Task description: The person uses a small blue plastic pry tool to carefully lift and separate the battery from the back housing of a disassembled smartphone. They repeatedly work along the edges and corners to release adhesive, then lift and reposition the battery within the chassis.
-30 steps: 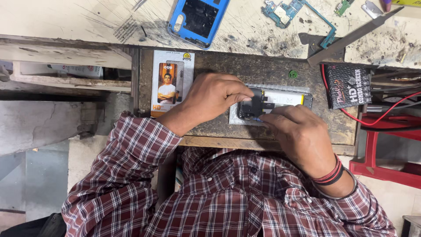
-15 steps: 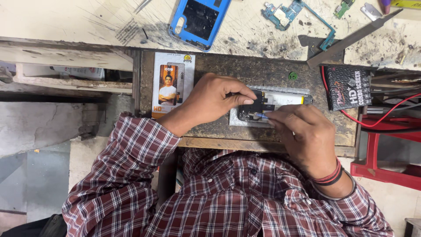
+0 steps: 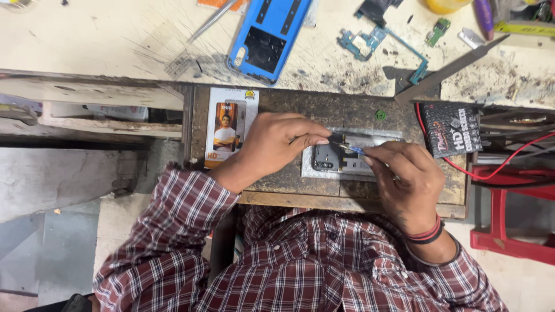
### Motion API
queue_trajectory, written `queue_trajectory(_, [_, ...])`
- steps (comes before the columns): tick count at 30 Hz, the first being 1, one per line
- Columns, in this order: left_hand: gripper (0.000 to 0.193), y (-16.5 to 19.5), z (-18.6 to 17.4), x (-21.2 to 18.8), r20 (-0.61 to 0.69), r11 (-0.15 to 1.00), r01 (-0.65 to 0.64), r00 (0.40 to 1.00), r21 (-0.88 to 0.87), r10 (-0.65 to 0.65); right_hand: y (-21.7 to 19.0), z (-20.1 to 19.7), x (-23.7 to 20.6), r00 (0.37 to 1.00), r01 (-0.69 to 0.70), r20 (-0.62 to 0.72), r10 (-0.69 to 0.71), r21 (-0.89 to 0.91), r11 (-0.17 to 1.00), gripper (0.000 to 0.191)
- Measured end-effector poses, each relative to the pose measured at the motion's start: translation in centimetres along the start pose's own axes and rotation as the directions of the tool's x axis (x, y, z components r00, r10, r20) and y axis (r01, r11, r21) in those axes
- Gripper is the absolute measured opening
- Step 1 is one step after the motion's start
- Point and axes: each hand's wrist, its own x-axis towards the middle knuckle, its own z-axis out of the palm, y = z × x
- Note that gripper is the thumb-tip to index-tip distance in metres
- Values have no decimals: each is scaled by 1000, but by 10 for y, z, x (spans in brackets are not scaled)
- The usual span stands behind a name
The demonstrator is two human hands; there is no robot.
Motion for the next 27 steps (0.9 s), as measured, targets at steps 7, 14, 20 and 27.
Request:
queue_trajectory(7, [11, 5, -65, 27, -224, 747, -69, 932, 661, 285, 18, -4, -17, 998, -42, -37, 41, -28, 999, 21])
queue_trajectory(14, [16, 9, -78, 54, -250, 732, 60, 956, 679, 154, 24, -1, -25, 997, -60, -47, 60, 14, 998, 20])
queue_trajectory(20, [26, 16, -75, 43, -290, 719, 50, 933, 694, 215, 23, -7, -23, 996, -85, -21, 86, 21, 996, 19])
queue_trajectory(27, [19, -5, -18, -2, -14, 865, -364, 920, 346, 393, 12, -21, -16, 984, -105, 141, 106, -15, 994, 24])
